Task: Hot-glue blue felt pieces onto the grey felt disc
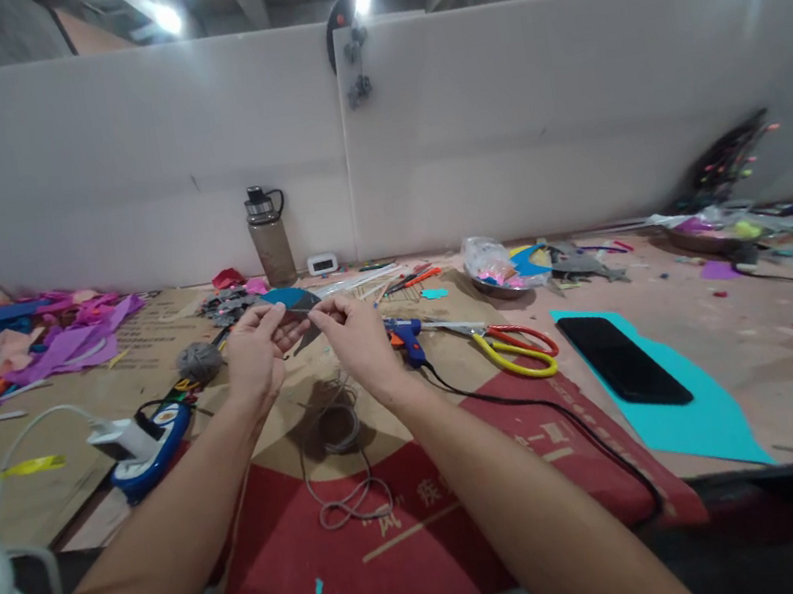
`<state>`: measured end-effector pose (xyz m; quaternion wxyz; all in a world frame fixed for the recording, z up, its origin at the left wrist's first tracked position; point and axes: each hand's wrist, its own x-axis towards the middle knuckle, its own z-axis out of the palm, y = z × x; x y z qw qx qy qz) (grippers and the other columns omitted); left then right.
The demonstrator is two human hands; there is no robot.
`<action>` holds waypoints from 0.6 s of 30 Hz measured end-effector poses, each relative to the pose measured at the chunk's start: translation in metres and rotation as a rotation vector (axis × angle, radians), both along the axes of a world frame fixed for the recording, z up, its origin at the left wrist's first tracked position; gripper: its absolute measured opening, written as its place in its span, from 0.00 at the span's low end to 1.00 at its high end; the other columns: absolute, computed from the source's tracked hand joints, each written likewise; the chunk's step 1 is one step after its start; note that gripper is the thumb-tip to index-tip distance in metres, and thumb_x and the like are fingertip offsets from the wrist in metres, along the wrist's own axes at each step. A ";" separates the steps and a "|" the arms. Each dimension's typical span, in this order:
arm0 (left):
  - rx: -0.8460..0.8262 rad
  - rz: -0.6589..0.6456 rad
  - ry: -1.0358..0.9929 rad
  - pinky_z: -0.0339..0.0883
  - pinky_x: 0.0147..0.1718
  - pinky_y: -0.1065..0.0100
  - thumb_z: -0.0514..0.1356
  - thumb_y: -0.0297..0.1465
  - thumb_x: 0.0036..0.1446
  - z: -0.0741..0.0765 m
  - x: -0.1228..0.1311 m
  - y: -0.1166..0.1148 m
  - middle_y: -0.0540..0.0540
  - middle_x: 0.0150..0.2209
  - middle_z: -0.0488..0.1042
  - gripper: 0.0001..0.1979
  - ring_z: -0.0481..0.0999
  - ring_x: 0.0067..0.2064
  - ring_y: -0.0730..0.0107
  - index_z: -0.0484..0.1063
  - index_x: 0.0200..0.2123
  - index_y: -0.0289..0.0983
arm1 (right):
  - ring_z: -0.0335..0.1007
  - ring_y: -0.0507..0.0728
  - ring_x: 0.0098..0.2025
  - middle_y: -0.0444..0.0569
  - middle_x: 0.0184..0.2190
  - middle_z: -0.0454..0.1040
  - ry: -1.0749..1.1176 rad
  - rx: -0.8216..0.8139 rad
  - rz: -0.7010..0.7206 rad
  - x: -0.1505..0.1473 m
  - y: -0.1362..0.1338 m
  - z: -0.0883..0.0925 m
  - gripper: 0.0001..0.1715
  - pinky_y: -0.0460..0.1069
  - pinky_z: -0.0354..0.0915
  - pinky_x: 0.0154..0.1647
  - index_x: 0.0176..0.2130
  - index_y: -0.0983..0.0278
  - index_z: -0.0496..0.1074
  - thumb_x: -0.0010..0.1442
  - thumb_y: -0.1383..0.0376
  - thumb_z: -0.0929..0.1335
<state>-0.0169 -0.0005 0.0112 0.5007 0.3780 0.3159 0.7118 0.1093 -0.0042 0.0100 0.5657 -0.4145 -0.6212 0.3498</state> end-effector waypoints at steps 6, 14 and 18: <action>-0.026 -0.037 0.004 0.73 0.34 0.64 0.66 0.30 0.42 -0.001 0.000 0.000 0.48 0.26 0.73 0.11 0.76 0.29 0.71 0.66 0.26 0.33 | 0.57 0.49 0.27 0.42 0.24 0.65 -0.010 0.098 -0.076 0.005 0.003 -0.002 0.09 0.46 0.55 0.31 0.26 0.64 0.68 0.52 0.61 0.65; -0.039 -0.063 0.047 0.72 0.35 0.63 0.67 0.32 0.40 -0.001 0.003 -0.002 0.50 0.24 0.73 0.12 0.76 0.29 0.70 0.67 0.25 0.34 | 0.51 0.46 0.20 0.37 0.20 0.57 0.175 -0.057 0.054 0.003 0.005 -0.002 0.08 0.44 0.54 0.23 0.27 0.61 0.60 0.53 0.60 0.63; -0.039 -0.061 0.064 0.72 0.34 0.65 0.67 0.32 0.39 0.001 0.005 -0.004 0.49 0.25 0.74 0.12 0.75 0.29 0.71 0.68 0.25 0.33 | 0.51 0.47 0.22 0.38 0.19 0.58 0.011 0.082 -0.115 0.009 0.004 0.005 0.09 0.45 0.51 0.24 0.26 0.63 0.63 0.53 0.61 0.64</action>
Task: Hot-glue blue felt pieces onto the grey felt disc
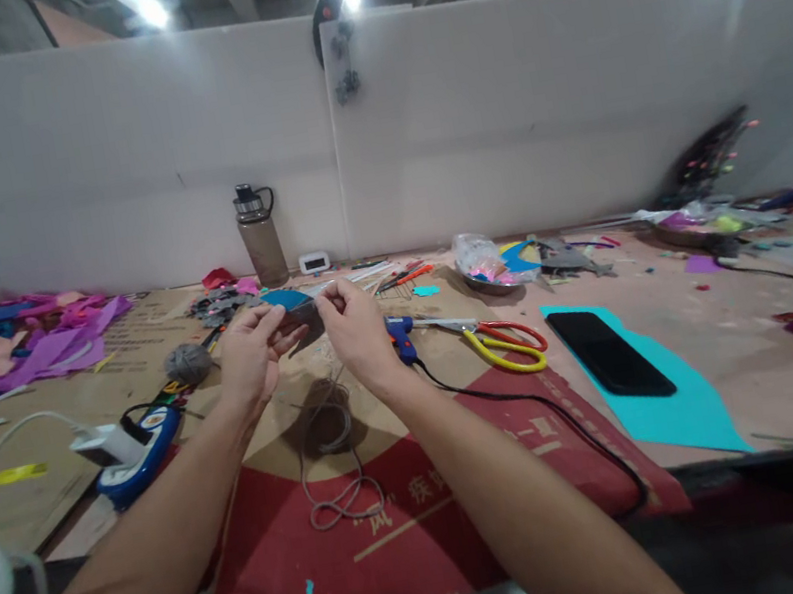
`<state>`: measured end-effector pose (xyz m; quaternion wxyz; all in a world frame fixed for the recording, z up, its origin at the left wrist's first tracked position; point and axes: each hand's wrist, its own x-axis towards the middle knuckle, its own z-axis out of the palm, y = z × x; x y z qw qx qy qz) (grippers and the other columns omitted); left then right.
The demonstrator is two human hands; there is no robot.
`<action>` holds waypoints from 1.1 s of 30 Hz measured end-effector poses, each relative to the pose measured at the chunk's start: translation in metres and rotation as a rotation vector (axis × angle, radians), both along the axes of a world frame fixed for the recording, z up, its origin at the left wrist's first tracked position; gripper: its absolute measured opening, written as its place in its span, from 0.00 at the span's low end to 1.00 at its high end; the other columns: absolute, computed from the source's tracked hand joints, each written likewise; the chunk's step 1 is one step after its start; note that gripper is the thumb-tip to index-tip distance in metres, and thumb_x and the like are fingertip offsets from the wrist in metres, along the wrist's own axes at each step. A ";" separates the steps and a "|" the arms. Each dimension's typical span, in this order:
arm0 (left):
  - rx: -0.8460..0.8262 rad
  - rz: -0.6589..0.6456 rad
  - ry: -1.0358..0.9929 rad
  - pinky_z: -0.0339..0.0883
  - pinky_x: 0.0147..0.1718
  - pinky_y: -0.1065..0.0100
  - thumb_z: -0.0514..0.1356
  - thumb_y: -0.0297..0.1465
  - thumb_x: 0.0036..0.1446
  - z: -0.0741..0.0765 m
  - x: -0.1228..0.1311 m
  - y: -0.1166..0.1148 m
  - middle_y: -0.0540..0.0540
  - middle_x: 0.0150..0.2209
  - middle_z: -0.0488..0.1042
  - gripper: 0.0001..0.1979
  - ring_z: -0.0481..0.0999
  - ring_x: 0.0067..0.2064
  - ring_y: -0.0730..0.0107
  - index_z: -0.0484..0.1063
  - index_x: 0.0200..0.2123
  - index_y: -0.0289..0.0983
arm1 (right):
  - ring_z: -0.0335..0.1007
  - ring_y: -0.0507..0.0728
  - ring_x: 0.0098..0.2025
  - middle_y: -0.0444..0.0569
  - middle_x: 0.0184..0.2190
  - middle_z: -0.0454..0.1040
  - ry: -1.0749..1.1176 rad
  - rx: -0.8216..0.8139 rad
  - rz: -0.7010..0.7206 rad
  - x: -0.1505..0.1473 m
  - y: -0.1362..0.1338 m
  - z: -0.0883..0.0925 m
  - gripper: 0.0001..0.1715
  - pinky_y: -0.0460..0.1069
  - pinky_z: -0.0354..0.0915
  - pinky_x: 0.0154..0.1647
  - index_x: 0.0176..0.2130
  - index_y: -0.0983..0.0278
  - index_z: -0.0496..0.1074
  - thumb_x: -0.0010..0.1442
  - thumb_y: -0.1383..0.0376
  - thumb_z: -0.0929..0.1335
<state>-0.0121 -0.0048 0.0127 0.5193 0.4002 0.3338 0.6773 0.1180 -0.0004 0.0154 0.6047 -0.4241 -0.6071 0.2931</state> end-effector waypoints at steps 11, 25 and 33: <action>0.000 -0.036 0.039 0.73 0.32 0.66 0.67 0.33 0.40 -0.001 0.001 -0.001 0.49 0.25 0.73 0.12 0.75 0.29 0.72 0.70 0.26 0.33 | 0.58 0.51 0.30 0.45 0.27 0.65 -0.235 0.209 -0.199 0.009 -0.003 0.004 0.06 0.48 0.55 0.34 0.31 0.63 0.70 0.55 0.65 0.64; 0.010 -0.124 0.075 0.74 0.31 0.67 0.66 0.33 0.42 0.001 0.000 -0.004 0.48 0.26 0.73 0.11 0.76 0.28 0.71 0.69 0.27 0.33 | 0.56 0.48 0.25 0.41 0.22 0.66 0.072 -0.039 0.074 0.013 0.004 0.006 0.08 0.45 0.54 0.28 0.28 0.64 0.70 0.51 0.61 0.65; 0.013 -0.197 0.085 0.73 0.32 0.67 0.66 0.32 0.43 0.001 -0.003 -0.002 0.48 0.26 0.74 0.11 0.76 0.28 0.72 0.68 0.27 0.33 | 0.47 0.45 0.19 0.37 0.18 0.58 0.220 -0.193 0.227 0.016 0.003 0.006 0.09 0.44 0.45 0.20 0.27 0.63 0.68 0.48 0.59 0.67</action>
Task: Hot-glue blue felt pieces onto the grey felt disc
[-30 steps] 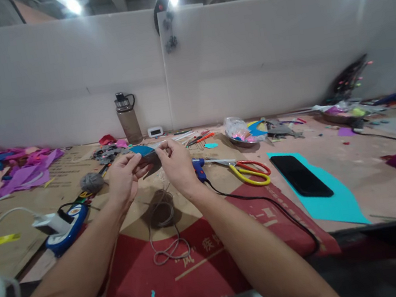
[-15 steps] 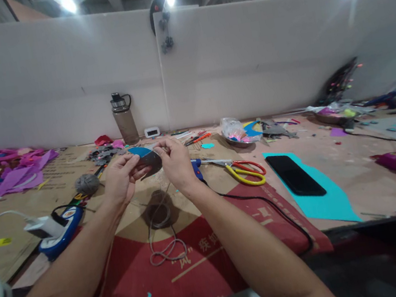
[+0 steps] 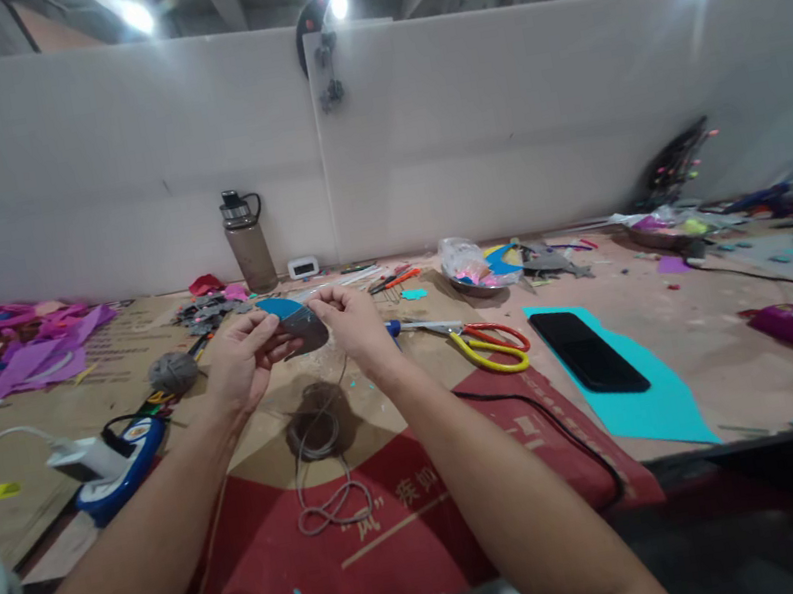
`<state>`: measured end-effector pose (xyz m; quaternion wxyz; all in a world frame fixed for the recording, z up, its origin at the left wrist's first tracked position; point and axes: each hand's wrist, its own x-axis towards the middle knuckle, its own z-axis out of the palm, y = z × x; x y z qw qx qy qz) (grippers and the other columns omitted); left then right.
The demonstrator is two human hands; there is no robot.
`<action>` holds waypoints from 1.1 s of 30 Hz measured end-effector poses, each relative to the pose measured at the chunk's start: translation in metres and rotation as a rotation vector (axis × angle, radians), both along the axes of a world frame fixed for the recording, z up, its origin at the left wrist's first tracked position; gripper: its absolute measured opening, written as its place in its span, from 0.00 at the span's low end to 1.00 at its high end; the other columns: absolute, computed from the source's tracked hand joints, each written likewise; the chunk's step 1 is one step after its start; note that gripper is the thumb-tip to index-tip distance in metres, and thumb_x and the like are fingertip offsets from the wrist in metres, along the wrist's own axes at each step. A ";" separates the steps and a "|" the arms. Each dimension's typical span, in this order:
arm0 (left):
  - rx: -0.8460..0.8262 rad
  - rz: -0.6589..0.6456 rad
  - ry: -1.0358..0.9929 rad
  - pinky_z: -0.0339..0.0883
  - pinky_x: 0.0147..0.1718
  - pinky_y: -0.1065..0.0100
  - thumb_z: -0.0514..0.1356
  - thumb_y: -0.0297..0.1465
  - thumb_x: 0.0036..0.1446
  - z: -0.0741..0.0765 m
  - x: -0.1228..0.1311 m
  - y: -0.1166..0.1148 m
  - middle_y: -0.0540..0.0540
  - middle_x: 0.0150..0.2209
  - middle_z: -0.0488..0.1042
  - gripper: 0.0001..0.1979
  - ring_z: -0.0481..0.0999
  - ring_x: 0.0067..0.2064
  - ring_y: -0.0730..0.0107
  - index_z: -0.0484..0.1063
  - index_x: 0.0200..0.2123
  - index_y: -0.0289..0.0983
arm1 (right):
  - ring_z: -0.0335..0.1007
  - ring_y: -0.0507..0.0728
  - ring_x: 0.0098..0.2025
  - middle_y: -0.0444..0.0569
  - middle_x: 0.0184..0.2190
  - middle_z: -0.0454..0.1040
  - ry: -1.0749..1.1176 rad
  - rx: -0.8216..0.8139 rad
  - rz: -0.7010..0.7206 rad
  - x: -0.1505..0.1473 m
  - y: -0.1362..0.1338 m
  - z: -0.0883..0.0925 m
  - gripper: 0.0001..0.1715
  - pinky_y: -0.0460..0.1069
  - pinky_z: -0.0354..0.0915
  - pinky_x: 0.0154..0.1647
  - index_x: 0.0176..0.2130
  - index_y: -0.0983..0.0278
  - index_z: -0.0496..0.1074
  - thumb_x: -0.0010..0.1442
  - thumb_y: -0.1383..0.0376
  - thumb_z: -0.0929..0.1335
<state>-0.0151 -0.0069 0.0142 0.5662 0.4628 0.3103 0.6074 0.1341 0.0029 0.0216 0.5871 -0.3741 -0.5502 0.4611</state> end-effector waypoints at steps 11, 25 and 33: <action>0.012 -0.080 0.007 0.73 0.31 0.68 0.66 0.32 0.44 -0.002 -0.003 0.002 0.48 0.26 0.73 0.10 0.74 0.27 0.74 0.69 0.27 0.33 | 0.40 0.43 0.17 0.35 0.17 0.54 0.142 -0.220 0.374 0.013 -0.006 0.002 0.16 0.43 0.34 0.19 0.27 0.64 0.65 0.44 0.57 0.72; -0.029 -0.116 -0.020 0.72 0.28 0.72 0.66 0.33 0.44 0.001 -0.007 0.004 0.48 0.25 0.73 0.10 0.73 0.26 0.76 0.71 0.27 0.33 | 0.39 0.44 0.19 0.36 0.19 0.54 0.314 -0.302 0.390 0.008 -0.008 -0.005 0.14 0.43 0.35 0.18 0.29 0.63 0.65 0.44 0.60 0.71; -0.048 -0.127 -0.031 0.73 0.27 0.73 0.67 0.34 0.43 0.002 -0.011 0.006 0.49 0.24 0.72 0.11 0.71 0.24 0.78 0.72 0.29 0.33 | 0.36 0.44 0.19 0.35 0.18 0.50 0.298 -0.270 0.413 0.001 -0.013 -0.005 0.17 0.44 0.37 0.18 0.29 0.63 0.66 0.42 0.58 0.74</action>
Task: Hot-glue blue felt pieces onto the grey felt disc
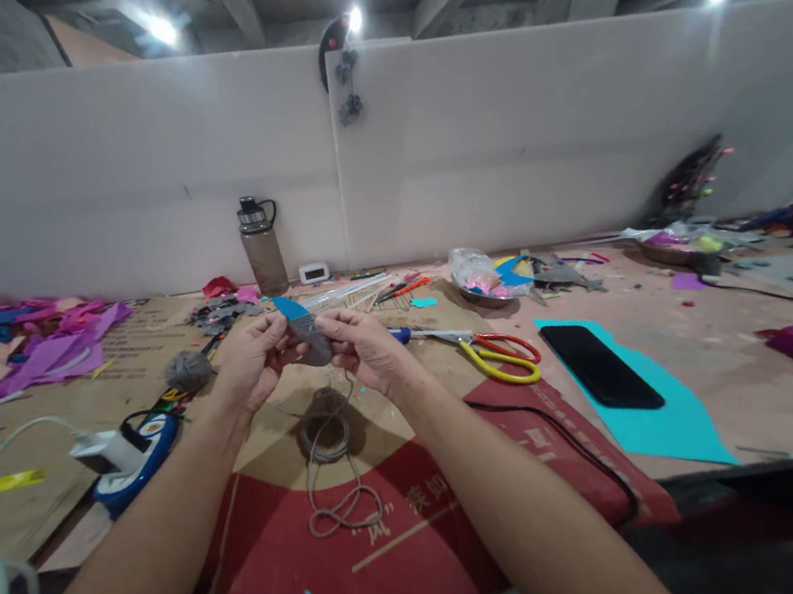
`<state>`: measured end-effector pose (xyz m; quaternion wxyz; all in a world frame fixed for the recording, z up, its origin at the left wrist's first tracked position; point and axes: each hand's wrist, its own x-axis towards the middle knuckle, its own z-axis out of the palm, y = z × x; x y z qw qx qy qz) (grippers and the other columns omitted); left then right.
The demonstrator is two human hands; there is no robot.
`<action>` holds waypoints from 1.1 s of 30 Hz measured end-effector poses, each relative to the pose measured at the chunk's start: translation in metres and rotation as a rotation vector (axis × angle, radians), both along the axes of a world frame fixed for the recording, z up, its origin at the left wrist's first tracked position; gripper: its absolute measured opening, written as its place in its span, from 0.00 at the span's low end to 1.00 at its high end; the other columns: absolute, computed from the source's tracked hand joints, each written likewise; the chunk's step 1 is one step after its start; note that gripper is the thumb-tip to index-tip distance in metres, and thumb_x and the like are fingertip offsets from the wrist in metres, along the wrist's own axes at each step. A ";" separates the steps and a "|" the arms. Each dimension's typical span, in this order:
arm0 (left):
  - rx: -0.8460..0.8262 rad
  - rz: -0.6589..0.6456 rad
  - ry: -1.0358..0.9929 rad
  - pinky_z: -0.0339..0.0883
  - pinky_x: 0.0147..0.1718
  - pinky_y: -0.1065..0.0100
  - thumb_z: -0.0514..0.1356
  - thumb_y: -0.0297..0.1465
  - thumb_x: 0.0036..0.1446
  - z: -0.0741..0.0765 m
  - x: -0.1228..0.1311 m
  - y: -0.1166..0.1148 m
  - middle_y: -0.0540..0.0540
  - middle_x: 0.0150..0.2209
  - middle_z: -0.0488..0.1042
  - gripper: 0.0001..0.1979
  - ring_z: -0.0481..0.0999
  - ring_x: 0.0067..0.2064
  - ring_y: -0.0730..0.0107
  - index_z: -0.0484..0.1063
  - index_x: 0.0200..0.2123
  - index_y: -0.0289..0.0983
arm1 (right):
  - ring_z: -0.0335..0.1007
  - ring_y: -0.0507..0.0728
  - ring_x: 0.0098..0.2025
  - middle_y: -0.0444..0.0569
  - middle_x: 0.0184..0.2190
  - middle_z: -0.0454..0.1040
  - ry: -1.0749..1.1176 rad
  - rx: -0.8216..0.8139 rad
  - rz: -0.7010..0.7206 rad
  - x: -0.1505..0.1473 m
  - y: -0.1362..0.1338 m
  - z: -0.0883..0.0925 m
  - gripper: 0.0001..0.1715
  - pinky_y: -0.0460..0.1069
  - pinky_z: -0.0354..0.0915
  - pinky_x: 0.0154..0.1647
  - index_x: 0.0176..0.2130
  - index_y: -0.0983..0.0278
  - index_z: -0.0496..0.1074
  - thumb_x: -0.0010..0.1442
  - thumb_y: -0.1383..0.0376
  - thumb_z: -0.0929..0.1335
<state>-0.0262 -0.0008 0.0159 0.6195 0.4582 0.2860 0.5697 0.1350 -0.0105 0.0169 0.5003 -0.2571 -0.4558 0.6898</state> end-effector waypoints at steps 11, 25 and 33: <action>-0.046 -0.048 -0.097 0.74 0.29 0.71 0.65 0.34 0.46 0.002 0.000 -0.002 0.47 0.25 0.73 0.10 0.72 0.26 0.77 0.73 0.27 0.33 | 0.37 0.44 0.18 0.35 0.17 0.49 0.059 0.034 -0.184 -0.005 0.001 -0.005 0.17 0.43 0.37 0.17 0.25 0.64 0.62 0.42 0.59 0.73; 0.090 0.246 0.059 0.70 0.25 0.72 0.67 0.35 0.42 -0.007 0.009 -0.002 0.48 0.28 0.73 0.14 0.74 0.29 0.73 0.71 0.31 0.33 | 0.47 0.45 0.18 0.37 0.16 0.57 -0.148 0.239 -0.442 -0.024 -0.010 -0.012 0.13 0.43 0.47 0.18 0.27 0.65 0.69 0.46 0.57 0.70; 0.252 0.283 0.088 0.70 0.34 0.66 0.62 0.35 0.49 -0.009 0.019 -0.009 0.46 0.33 0.72 0.11 0.73 0.34 0.71 0.72 0.33 0.34 | 0.53 0.47 0.23 0.40 0.21 0.63 -0.370 0.434 -0.661 -0.028 -0.020 -0.010 0.14 0.44 0.55 0.27 0.30 0.66 0.73 0.52 0.56 0.67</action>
